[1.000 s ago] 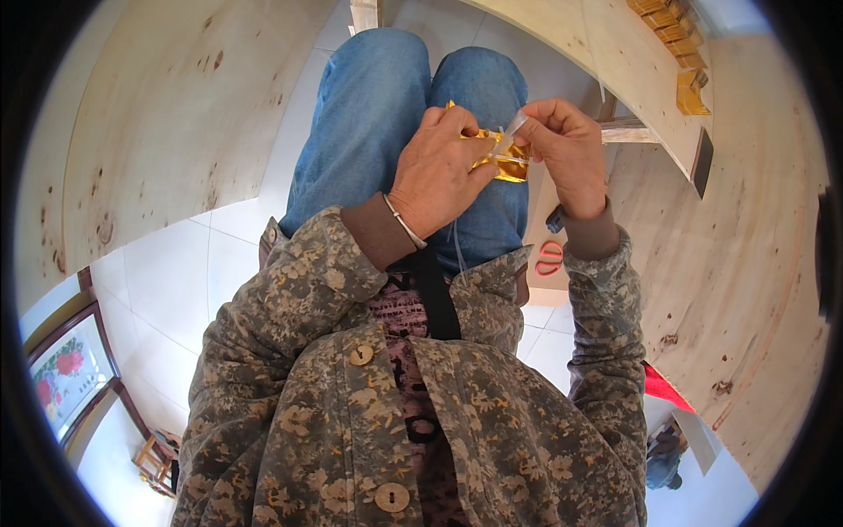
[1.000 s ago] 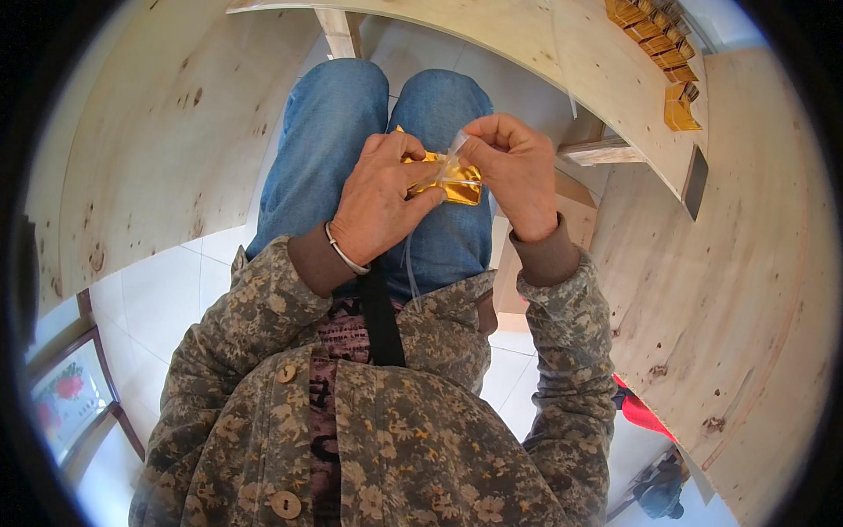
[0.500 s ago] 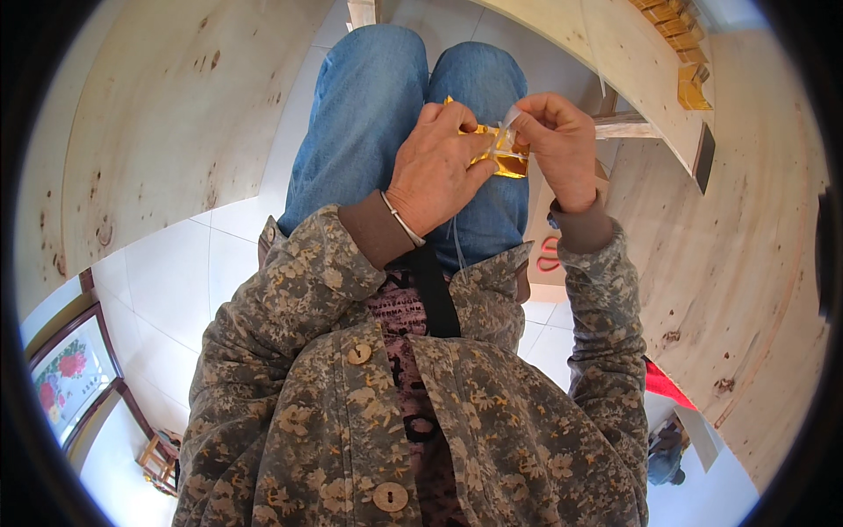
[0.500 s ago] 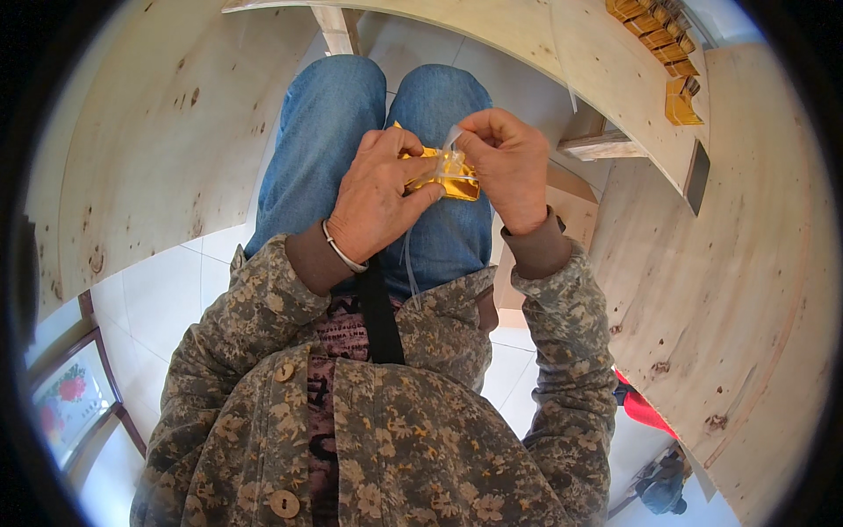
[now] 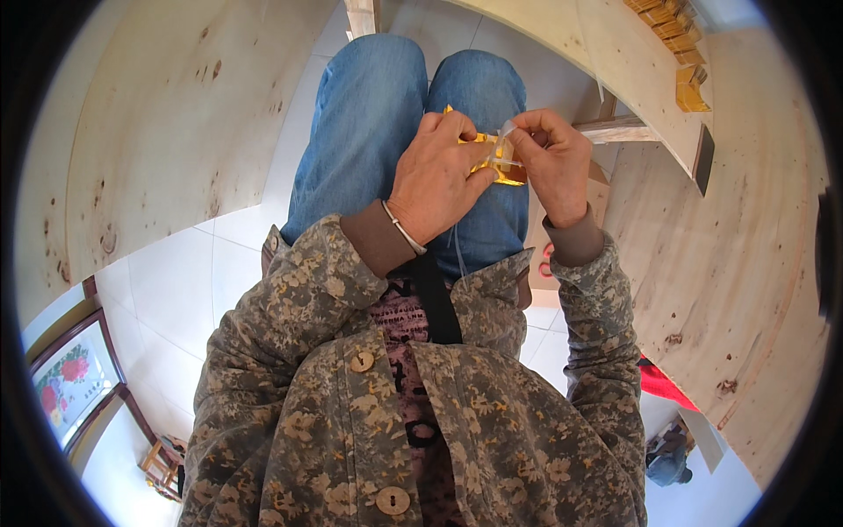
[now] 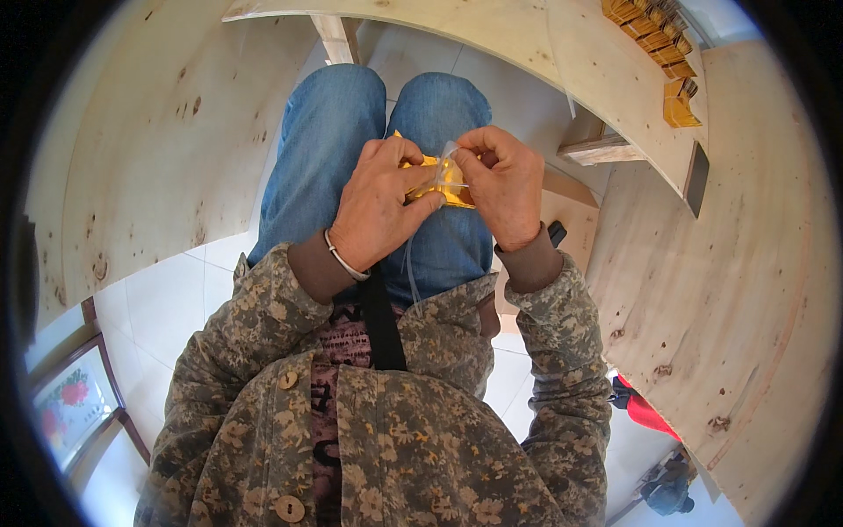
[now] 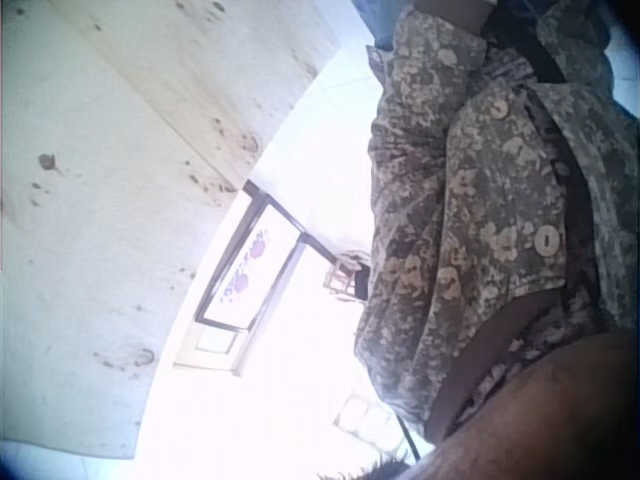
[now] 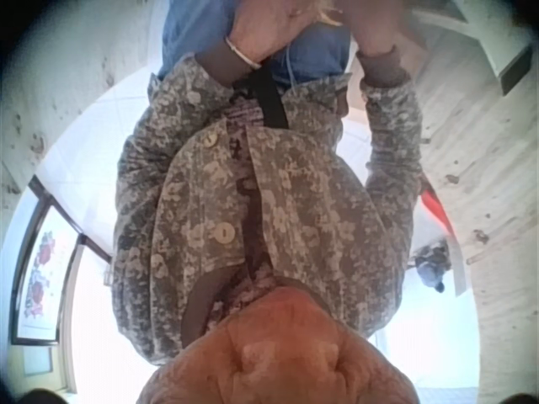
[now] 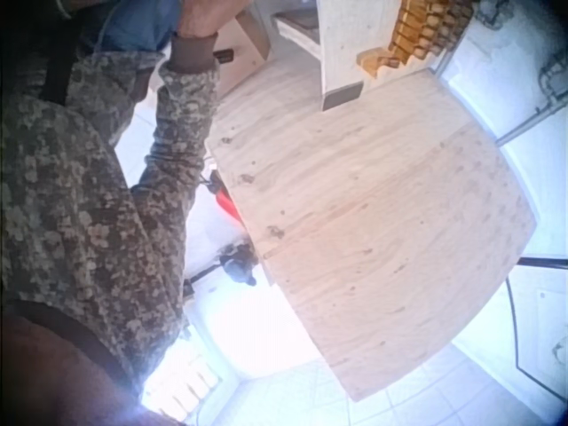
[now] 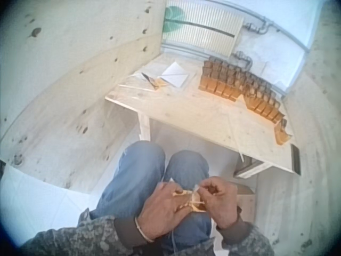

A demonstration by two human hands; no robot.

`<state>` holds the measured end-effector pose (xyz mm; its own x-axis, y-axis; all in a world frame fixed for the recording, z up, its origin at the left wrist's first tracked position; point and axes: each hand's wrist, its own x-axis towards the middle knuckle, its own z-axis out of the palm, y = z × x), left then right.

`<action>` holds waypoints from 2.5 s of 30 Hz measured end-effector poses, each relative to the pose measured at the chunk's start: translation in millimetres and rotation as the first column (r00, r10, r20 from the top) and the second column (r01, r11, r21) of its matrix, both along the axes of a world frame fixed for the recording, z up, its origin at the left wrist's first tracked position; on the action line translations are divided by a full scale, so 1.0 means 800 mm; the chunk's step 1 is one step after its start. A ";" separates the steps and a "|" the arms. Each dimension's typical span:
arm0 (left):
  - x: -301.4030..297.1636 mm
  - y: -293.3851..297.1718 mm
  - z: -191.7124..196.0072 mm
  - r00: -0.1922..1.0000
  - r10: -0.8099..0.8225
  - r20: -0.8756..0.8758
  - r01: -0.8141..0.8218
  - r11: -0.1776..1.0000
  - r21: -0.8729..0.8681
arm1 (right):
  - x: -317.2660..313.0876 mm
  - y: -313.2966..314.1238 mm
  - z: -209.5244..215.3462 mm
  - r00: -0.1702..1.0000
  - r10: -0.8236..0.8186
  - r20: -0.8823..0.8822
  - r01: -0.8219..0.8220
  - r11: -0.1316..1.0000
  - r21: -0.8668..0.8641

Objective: The person sits on the floor and wraps a stack of gold paper with a white ribbon, tying a knot and trimming the excess with scissors. The finished bundle is placed on a nearby wooden table.

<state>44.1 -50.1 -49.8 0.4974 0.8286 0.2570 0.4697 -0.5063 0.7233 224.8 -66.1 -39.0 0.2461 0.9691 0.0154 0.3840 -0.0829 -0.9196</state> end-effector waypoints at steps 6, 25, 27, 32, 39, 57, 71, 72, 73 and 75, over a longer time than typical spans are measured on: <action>0.001 -0.002 -0.001 1.000 0.008 0.001 -0.008 1.000 -0.003 | -0.004 -0.015 0.000 0.997 0.025 0.077 -0.026 1.000 0.007; 0.001 -0.001 -0.001 1.000 0.010 0.015 -0.011 0.999 0.034 | -0.009 -0.085 -0.019 0.676 -0.076 0.733 -0.300 0.880 0.369; 0.001 -0.001 -0.001 1.000 0.005 0.012 -0.005 1.000 0.029 | -0.010 -0.088 -0.018 0.716 -0.074 0.694 -0.261 0.894 0.365; 0.000 0.000 -0.003 1.000 0.005 0.019 -0.005 0.999 0.037 | -0.039 -0.102 -0.019 0.870 -0.137 0.473 -0.067 0.918 0.390; 0.001 -0.001 -0.002 1.000 0.007 0.026 -0.008 1.000 0.029 | -0.063 -0.114 -0.017 0.990 -0.135 0.032 0.117 0.936 0.332; -0.001 -0.002 -0.006 1.000 0.022 0.012 -0.022 1.000 0.005 | -0.025 -0.082 0.011 0.665 -0.226 -0.712 0.232 0.969 -0.091; 0.000 -0.004 -0.007 0.999 0.025 0.025 -0.025 0.999 0.032 | -0.020 -0.076 0.012 0.913 -0.075 0.401 0.082 0.997 -0.001; -0.001 -0.004 -0.007 0.999 0.024 0.023 -0.024 0.999 0.032 | -0.022 -0.075 0.014 0.880 -0.078 0.468 0.073 0.997 0.030; -0.001 -0.004 -0.007 1.000 0.023 0.020 -0.024 0.999 0.033 | -0.024 -0.074 0.015 0.843 -0.083 0.532 0.061 0.996 0.059; -0.001 -0.003 -0.008 0.999 0.022 0.026 -0.024 0.999 0.043 | -0.029 -0.073 0.018 0.805 -0.081 0.588 0.075 0.997 0.033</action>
<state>43.6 -52.3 -55.9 0.4710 0.8277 0.3051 0.4632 -0.5265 0.7130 201.7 -124.3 -24.2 0.2620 0.9462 0.1896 0.8443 -0.1296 -0.5200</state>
